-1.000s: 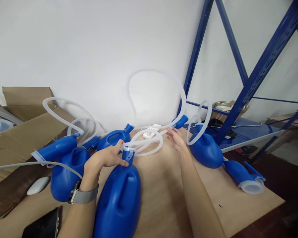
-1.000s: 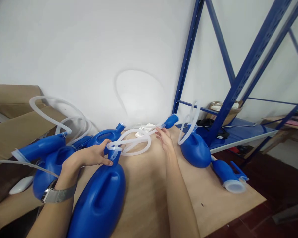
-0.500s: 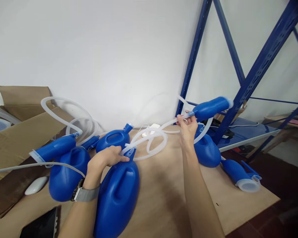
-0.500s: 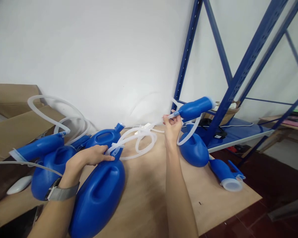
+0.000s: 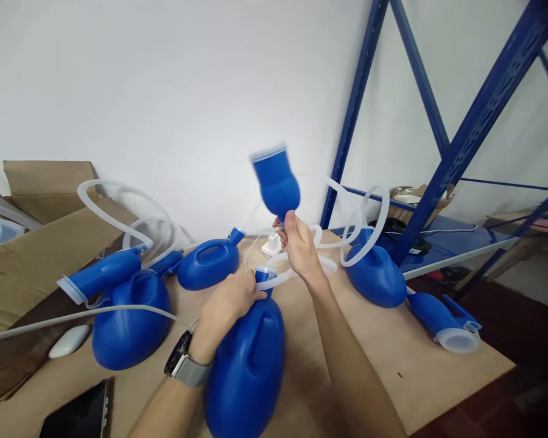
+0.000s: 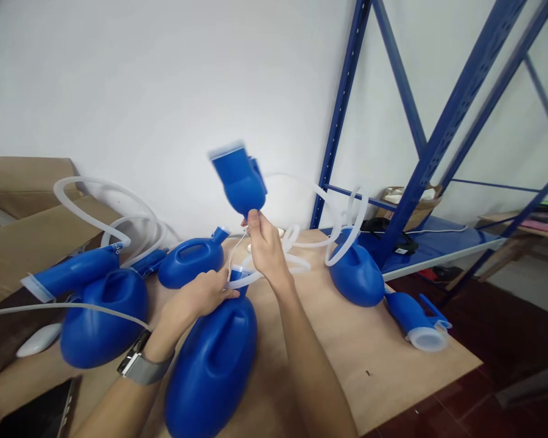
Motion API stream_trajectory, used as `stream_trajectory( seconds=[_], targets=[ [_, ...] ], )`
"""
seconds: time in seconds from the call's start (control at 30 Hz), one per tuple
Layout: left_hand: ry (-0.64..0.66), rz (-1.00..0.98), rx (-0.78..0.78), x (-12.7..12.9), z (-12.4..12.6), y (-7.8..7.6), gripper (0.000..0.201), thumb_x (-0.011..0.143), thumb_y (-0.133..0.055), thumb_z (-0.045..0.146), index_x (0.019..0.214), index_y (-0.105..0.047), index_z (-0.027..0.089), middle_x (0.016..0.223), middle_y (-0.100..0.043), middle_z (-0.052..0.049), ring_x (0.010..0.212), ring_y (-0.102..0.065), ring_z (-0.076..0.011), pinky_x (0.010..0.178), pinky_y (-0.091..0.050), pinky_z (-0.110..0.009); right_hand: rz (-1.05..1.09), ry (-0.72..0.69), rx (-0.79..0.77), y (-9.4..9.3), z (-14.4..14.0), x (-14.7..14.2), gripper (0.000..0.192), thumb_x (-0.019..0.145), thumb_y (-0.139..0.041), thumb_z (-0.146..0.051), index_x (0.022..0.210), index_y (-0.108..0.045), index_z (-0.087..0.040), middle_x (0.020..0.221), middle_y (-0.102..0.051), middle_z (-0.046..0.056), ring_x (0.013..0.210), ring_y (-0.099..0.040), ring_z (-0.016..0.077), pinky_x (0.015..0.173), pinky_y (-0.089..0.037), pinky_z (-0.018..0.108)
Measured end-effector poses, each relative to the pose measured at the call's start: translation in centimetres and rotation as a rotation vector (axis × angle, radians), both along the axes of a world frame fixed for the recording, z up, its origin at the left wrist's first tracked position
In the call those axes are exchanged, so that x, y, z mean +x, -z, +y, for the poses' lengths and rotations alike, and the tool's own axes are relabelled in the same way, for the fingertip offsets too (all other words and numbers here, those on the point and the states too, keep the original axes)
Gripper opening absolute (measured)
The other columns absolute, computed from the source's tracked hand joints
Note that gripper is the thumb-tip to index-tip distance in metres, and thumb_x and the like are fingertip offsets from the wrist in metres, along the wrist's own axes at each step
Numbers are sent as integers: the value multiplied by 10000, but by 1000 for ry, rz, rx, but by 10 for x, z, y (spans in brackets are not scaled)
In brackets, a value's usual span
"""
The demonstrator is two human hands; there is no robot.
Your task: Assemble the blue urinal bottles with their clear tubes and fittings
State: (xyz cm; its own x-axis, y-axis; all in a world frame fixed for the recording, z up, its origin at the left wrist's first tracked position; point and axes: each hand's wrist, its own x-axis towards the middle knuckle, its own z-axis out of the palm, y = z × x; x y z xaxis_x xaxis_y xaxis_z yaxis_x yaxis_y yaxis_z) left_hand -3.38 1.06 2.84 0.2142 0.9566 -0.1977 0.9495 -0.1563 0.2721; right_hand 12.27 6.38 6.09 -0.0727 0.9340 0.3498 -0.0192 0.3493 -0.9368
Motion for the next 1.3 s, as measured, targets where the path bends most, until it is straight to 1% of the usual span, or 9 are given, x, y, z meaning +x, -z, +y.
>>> stream_trajectory(
  seconds=[0.3, 0.43, 0.53, 0.6, 0.73, 0.83, 0.97, 1.17, 1.3],
  targets=[
    [-42, -234, 140, 44, -9, 6, 516, 865, -738, 434, 1208, -548, 99, 1202, -648, -173, 1079, -651, -326, 831, -480, -367, 322, -112, -206, 9, 22, -10, 783, 659, -419, -900, 908, -530, -166, 516, -239, -95, 430, -264, -45, 496, -354, 144],
    [-83, -249, 136, 34, -3, 3, 830, 787, -738, 656, 1391, -486, 146, 1247, -641, -172, 1122, -646, -377, 845, -489, -392, 291, -120, -213, 14, 25, -12, 804, 630, -430, -918, 895, -548, -167, 515, -250, -89, 446, -286, -46, 496, -378, 132],
    [-148, -355, 145, 15, 3, -9, 915, 801, -633, 773, 1499, -415, 223, 1061, -697, -102, 1035, -678, -352, 833, -489, -401, 191, -183, -189, 17, 26, -13, 841, 621, -426, -926, 920, -575, -155, 515, -278, -86, 456, -333, -36, 509, -393, 134],
    [-191, -552, 310, 1, 6, -16, 896, 875, -583, 721, 1556, -317, 205, 1014, -694, -67, 940, -693, -266, 842, -500, -367, 85, -243, -166, 18, 25, -14, 820, 647, -433, -905, 904, -583, -141, 519, -296, -81, 470, -349, -32, 522, -402, 138],
    [-340, -986, 686, -25, 10, -25, 1048, 862, -648, 633, 1609, -55, 200, 1372, -547, -156, 1032, -670, -208, 779, -552, -286, -208, -360, -131, 18, 16, -12, 728, 747, -419, -816, 883, -612, -128, 630, -463, -36, 570, -409, -43, 589, -413, 115],
    [-349, -1123, 838, -43, 10, -28, 904, 872, -644, 606, 1579, -226, 228, 1417, -506, -156, 1134, -634, -241, 789, -572, -283, -411, -394, -89, 14, 9, -7, 690, 782, -416, -775, 880, -626, -125, 762, -578, -13, 647, -422, -54, 605, -346, 92],
    [-189, -1014, 952, -59, 10, -29, 664, 853, -647, 647, 1328, -567, 189, 1389, -546, -143, 1257, -571, -303, 808, -573, -316, -438, -420, -93, 11, 8, 5, 722, 747, -444, -803, 841, -601, -104, 772, -593, -5, 678, -441, -44, 627, -342, 97],
    [74, -699, 1085, -59, 4, -30, 632, 904, -621, 622, 1301, -589, 131, 1320, -647, -142, 1167, -647, -270, 934, -542, -363, -452, -373, -107, 16, 21, 22, 831, 555, -600, -881, 789, -615, -84, 690, -545, -15, 641, -436, -43, 613, -330, 112],
    [-5, -291, 1298, -45, 0, -28, 669, 1026, -418, 599, 1327, -600, 30, 1209, -697, -182, 1008, -708, -292, 810, -537, -363, -388, -364, -68, 17, 18, 21, 1037, 460, -705, -851, 1225, -574, -163, 992, -690, 25, 785, -554, -10, 680, -419, 86]
  ],
)
